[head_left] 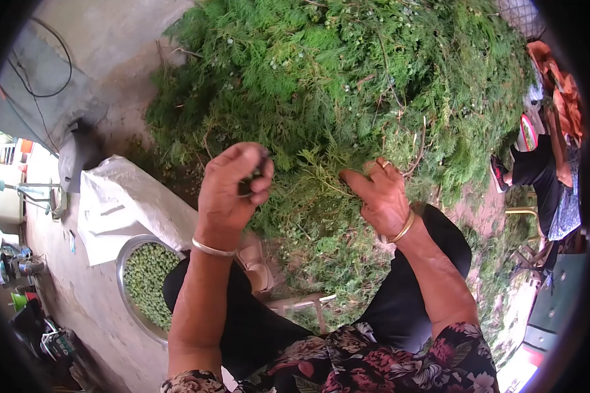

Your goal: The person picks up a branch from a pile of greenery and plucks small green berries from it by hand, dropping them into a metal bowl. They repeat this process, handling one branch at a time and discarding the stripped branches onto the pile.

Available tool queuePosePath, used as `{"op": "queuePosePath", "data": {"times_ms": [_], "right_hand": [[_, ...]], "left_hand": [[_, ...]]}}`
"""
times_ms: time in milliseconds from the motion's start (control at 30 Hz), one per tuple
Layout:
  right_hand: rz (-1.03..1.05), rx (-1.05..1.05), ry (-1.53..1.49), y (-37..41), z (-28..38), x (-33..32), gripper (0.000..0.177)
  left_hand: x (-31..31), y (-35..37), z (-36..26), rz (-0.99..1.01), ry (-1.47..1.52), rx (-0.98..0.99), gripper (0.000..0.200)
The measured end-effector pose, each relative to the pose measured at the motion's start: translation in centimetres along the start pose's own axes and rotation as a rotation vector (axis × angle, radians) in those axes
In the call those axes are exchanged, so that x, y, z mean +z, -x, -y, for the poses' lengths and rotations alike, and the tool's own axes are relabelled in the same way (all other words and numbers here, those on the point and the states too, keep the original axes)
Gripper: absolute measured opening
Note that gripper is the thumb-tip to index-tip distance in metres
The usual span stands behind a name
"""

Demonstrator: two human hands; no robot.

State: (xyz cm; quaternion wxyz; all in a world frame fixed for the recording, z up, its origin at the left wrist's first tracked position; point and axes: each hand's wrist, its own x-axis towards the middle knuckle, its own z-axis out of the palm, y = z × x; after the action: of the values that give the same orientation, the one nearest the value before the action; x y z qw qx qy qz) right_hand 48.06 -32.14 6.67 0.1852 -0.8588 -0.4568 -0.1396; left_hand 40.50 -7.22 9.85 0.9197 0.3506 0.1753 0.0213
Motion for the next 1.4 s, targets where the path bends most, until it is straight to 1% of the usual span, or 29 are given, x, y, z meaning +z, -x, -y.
{"op": "queuePosePath", "data": {"times_ms": [67,100,133,200,233,267,333,367,433,467,533,567,633,767,833,867,933,1067,1100,1133,1167,1200,1233,1267,1300,1333,1367,1400], "right_hand": [[0.013,-0.021,-0.015,0.1,-0.3,0.2,0.045],[0.014,-0.021,-0.014,0.0,-0.2,0.0,0.045],[0.022,-0.029,-0.006,-0.1,0.1,-0.2,0.046],[0.033,-0.040,-0.002,-0.3,0.5,-0.1,0.046],[0.056,-0.055,-0.005,-0.4,0.6,0.0,0.046],[0.078,-0.070,-0.007,-0.4,0.7,0.0,0.047],[0.071,-0.077,-0.007,-0.3,0.5,0.5,0.048],[0.063,-0.084,-0.007,-0.2,0.4,0.7,0.049],[0.068,-0.078,-0.008,-0.4,0.5,0.2,0.050],[0.072,-0.075,-0.010,-0.5,0.6,0.0,0.051],[0.068,-0.052,-0.011,-0.3,0.5,0.3,0.051],[0.064,-0.032,-0.011,-0.3,0.4,0.4,0.051],[0.077,-0.011,-0.028,-0.6,0.7,0.0,0.051],[0.106,0.019,-0.055,-0.6,0.8,0.1,0.051],[0.112,0.026,-0.047,-0.7,0.8,0.0,0.051],[0.116,0.035,-0.038,-0.7,0.8,0.0,0.052],[0.113,0.036,-0.044,-0.7,0.8,0.0,0.051],[0.116,0.028,-0.065,-0.9,1.1,-0.1,0.050],[0.117,0.028,-0.065,-0.8,1.0,0.2,0.050],[0.113,0.024,-0.137,-0.6,0.8,0.6,0.050],[0.107,0.019,-0.208,-0.4,0.7,1.0,0.050],[0.106,0.019,-0.208,-0.3,0.5,1.0,0.050],[0.151,0.100,-0.312,-0.2,0.3,1.0,0.050],[0.195,0.179,-0.416,-0.2,0.2,0.9,0.049],[0.191,0.174,-0.414,-0.4,0.2,0.9,0.049],[0.168,0.201,-0.523,-0.4,0.4,0.9,0.049],[0.147,0.230,-0.634,-0.5,0.5,0.9,0.049],[0.150,0.228,-0.634,-0.5,0.6,1.0,0.049]], "left_hand": [[1.6,0.3,0.6,-0.002,-0.475,0.048,0.026],[2.5,0.4,1.3,-0.083,-0.626,0.058,0.029],[2.5,0.3,1.8,-0.084,-0.626,0.058,0.029],[2.3,0.0,2.7,-0.165,-0.774,-0.064,0.026],[2.6,-0.1,2.9,-0.195,-0.767,-0.104,0.024],[2.5,-0.1,2.9,-0.195,-0.767,-0.104,0.024],[2.1,-0.2,2.8,-0.002,-0.925,-0.022,0.021],[2.0,-0.2,2.6,-0.001,-0.925,-0.023,0.021],[2.0,0.0,1.9,0.103,-1.011,0.020,0.016],[1.9,0.0,2.0,0.104,-1.011,0.017,0.016],[1.7,0.0,2.0,0.073,-0.875,-0.013,0.009],[1.8,0.0,2.2,0.072,-0.874,-0.013,0.009],[2.1,0.0,2.6,-0.041,-0.466,-0.052,0.012],[2.4,0.1,2.6,-0.059,-0.456,-0.050,0.015],[2.9,0.3,2.7,-0.084,-0.361,-0.096,0.016],[2.6,0.3,2.8,-0.084,-0.360,-0.096,0.016],[2.0,0.1,3.1,0.038,-0.511,-0.021,0.016],[2.1,0.1,3.5,-0.012,-0.485,0.003,0.016],[2.4,0.2,3.4,-0.097,-0.448,0.048,0.016],[2.6,0.3,3.3,-0.181,-0.411,0.094,0.017],[2.4,0.0,2.6,-0.181,-0.412,0.096,0.017],[1.7,-0.6,1.2,-0.260,-0.344,0.212,0.013],[1.3,-0.9,0.2,-0.337,-0.273,0.329,0.008],[1.2,-0.7,-0.3,-0.335,-0.272,0.332,0.008],[1.2,-0.4,-0.9,-0.240,-0.195,0.261,0.006],[1.2,-0.1,-1.1,-0.146,-0.118,0.188,0.006],[1.4,0.2,-0.6,-0.085,-0.066,0.068,0.011],[1.5,0.4,0.2,-0.087,-0.063,0.069,0.011]]}}
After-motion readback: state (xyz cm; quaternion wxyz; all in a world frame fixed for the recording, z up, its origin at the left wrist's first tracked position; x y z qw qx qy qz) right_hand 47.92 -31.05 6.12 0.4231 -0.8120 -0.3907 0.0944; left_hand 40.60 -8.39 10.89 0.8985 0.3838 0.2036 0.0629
